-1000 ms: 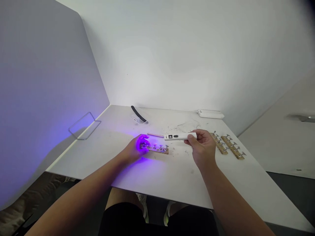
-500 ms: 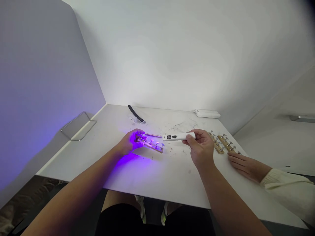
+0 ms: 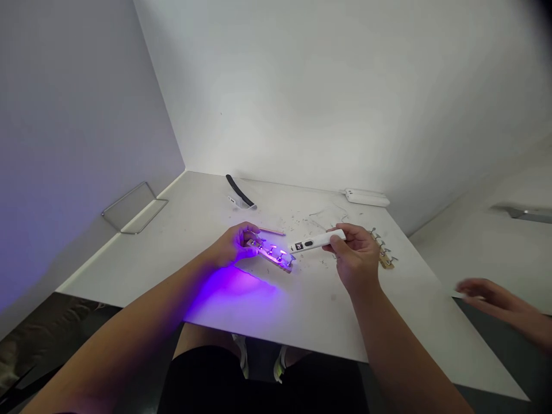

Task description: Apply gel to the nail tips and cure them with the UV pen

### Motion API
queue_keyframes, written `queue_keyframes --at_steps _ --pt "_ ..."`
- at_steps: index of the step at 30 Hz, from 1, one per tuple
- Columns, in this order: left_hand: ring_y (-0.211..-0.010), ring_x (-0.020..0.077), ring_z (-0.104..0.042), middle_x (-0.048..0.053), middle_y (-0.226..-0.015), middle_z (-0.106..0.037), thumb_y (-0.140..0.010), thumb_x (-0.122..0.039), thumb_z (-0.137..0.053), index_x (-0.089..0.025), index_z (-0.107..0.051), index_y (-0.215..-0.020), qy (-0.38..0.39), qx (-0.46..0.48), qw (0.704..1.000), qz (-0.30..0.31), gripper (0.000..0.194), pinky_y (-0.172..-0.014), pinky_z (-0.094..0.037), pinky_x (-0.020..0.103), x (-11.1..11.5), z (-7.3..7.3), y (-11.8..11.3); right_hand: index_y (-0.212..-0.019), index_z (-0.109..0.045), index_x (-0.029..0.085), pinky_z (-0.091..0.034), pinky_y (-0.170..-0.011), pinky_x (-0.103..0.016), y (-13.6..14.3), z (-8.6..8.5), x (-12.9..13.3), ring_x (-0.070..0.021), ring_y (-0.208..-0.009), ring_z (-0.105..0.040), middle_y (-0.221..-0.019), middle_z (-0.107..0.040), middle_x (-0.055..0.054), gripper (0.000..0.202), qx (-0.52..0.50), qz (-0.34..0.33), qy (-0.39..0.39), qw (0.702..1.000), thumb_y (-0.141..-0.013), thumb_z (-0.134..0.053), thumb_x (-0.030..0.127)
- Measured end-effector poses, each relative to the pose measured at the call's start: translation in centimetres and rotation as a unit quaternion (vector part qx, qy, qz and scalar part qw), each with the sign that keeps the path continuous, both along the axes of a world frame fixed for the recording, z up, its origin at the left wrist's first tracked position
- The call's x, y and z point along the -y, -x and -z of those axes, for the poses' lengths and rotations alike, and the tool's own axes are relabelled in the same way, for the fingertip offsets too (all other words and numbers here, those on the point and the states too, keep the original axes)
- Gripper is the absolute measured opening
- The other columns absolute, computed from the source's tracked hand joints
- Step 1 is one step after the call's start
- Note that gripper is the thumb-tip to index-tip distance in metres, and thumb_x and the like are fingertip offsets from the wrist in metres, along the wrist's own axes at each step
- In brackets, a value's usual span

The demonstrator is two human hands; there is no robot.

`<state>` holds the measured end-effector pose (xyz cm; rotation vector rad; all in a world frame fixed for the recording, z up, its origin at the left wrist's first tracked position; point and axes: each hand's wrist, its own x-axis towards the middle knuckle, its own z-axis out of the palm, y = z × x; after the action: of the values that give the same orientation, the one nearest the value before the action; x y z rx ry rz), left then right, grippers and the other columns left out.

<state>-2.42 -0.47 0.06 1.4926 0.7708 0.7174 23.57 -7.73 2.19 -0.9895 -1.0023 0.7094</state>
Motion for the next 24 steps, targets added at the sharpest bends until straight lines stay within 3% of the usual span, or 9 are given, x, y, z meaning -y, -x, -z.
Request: queue_keyframes --at_steps 10,24 --pt "-0.08 0.0124 -0.058 0.005 -0.088 -0.061 -0.065 -0.014 -0.067 -0.013 -0.046 -0.101 0.004 0.031 0.999 0.039 0.042 -0.074 -0.047 0.03 -0.59 0.73 0.16 -0.093 -0.064 0.019 -0.057 -0.06 -0.031 0.19 0.33 -0.2 -0.0145 -0.071 -0.062 -0.084 -0.066 -0.004 0.029 0.011 -0.005 0.005 1.0 -0.066 -0.071 0.022" --pt "-0.07 0.009 -0.054 0.006 -0.09 -0.059 -0.064 -0.014 -0.066 -0.014 -0.047 -0.099 0.026 0.026 0.996 0.087 0.04 -0.064 -0.045 0.027 -0.01 0.35 -0.63 -0.099 -0.065 0.019 -0.058 -0.064 -0.039 0.91 0.29 -0.27 -0.0189 -0.077 -0.064 -0.085 -0.068 -0.005 0.032 0.016 0.007 0.018 1.0 -0.068 -0.069 0.027"
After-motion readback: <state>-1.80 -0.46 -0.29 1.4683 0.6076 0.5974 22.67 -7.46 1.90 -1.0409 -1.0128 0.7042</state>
